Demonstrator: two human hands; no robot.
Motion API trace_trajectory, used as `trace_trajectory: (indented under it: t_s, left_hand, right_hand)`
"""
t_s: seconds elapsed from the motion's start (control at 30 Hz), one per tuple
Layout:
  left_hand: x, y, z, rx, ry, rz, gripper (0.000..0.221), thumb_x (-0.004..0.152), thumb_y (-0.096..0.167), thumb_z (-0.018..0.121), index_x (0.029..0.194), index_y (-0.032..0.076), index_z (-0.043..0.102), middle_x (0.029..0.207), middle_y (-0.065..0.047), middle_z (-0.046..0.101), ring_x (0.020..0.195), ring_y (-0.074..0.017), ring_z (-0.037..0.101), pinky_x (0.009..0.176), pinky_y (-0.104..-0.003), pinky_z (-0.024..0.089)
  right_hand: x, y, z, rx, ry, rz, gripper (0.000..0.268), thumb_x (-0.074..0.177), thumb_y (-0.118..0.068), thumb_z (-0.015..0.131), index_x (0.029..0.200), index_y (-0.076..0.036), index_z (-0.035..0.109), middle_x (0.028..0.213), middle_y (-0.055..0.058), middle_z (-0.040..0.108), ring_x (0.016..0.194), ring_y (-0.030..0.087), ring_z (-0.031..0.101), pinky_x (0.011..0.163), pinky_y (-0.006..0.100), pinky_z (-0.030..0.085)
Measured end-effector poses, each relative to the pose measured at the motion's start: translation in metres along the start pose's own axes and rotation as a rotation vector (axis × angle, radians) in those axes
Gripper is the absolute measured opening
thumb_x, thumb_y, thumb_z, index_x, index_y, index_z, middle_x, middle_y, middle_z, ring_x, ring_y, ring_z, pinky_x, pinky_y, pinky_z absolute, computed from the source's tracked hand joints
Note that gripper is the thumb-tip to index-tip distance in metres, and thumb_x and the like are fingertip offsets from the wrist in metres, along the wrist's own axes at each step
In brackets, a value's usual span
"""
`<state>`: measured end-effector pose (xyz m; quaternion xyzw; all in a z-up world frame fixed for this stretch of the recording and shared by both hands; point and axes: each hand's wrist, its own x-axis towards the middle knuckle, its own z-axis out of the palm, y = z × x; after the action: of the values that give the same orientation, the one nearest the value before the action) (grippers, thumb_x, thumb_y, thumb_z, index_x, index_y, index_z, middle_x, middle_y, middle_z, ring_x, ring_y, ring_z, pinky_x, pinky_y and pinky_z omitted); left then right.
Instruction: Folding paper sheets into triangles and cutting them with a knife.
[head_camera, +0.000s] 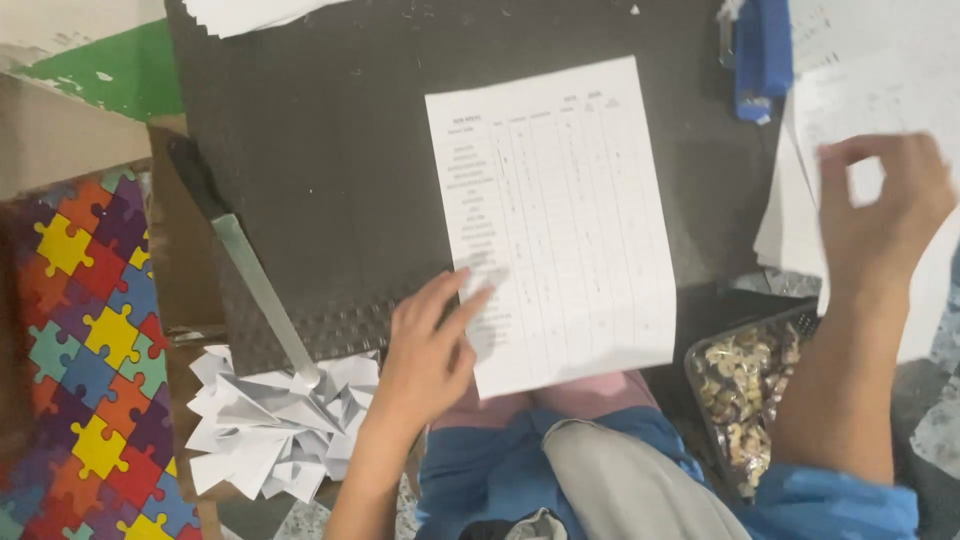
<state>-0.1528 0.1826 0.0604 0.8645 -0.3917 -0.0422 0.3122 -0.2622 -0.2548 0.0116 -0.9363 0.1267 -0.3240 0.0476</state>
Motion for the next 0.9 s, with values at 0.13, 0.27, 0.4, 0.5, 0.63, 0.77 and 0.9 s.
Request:
trace_trajectory:
  t_s: [0.13,0.27,0.4,0.5,0.63,0.77,0.9]
  left_hand:
    - [0.007,0.0,0.005,0.209,-0.316,0.02,0.074,0.074,0.002,0.057,0.143,0.018,0.033,0.152,-0.007,0.024,0.14,-0.0282,0.023,0.108,-0.056,0.019]
    - [-0.003,-0.004,0.014,0.362,-0.276,0.092,0.074,0.078,-0.006,0.051,0.145,0.019,0.031,0.153,-0.005,0.024,0.14,-0.0283,0.027,0.109,-0.055,0.023]
    - [-0.014,-0.009,0.011,0.211,-0.187,0.112,0.053,0.089,-0.002,0.05,0.139,0.011,0.04,0.145,-0.008,0.04,0.135,-0.0297,0.037,0.11,-0.055,0.026]
    - [-0.032,-0.023,0.016,-0.024,-0.028,0.177,0.05,0.086,-0.012,0.053,0.132,0.006,0.049,0.135,-0.014,0.051,0.129,-0.0343,0.046,0.11,-0.05,0.037]
    - [-0.061,-0.028,0.027,0.024,-0.02,0.205,0.039,0.095,-0.004,0.045,0.132,0.007,0.049,0.137,-0.016,0.049,0.129,-0.0338,0.046,0.11,-0.048,0.033]
    - [-0.066,-0.036,0.035,-0.07,0.131,0.221,0.039,0.091,-0.005,0.047,0.128,0.007,0.048,0.129,-0.012,0.057,0.122,-0.0333,0.053,0.102,-0.049,0.039]
    - [-0.039,-0.023,0.038,0.045,0.339,0.071,0.019,0.098,0.022,0.038,0.089,0.008,0.049,0.066,-0.006,0.055,0.06,-0.0279,0.054,0.073,-0.038,0.037]
  right_hand:
    - [0.007,-0.066,-0.026,0.116,-0.216,-0.075,0.023,0.104,0.008,0.07,0.126,0.007,0.062,0.117,0.021,0.059,0.109,0.039,0.055,0.094,0.048,0.041]
    - [-0.014,-0.086,-0.039,0.198,-0.382,-0.175,0.032,0.091,0.012,0.064,0.121,0.004,0.062,0.12,0.025,0.059,0.108,0.038,0.058,0.093,0.046,0.049]
    - [-0.055,-0.099,-0.032,0.162,-0.425,-0.256,0.053,0.087,0.004,0.066,0.137,-0.007,0.049,0.141,0.02,0.047,0.132,0.043,0.045,0.106,0.054,0.037]
    - [-0.073,-0.102,-0.023,0.124,-0.489,-0.269,0.057,0.086,-0.006,0.068,0.139,-0.009,0.046,0.149,0.021,0.037,0.137,0.046,0.035,0.106,0.063,0.032]
    - [-0.096,-0.099,-0.011,0.422,-0.425,-0.237,0.039,0.101,-0.027,0.04,0.133,-0.009,0.053,0.144,0.017,0.046,0.137,0.042,0.038,0.11,0.056,0.025]
    - [-0.084,-0.131,-0.013,0.632,-0.299,-0.133,0.025,0.08,0.001,0.049,0.104,-0.005,0.057,0.125,0.012,0.062,0.129,0.035,0.053,0.109,0.046,0.028]
    - [-0.081,-0.112,0.029,0.369,-0.149,-0.09,0.037,0.115,-0.027,0.047,0.09,0.0,0.048,0.082,0.012,0.05,0.075,0.031,0.05,0.066,0.04,0.035]
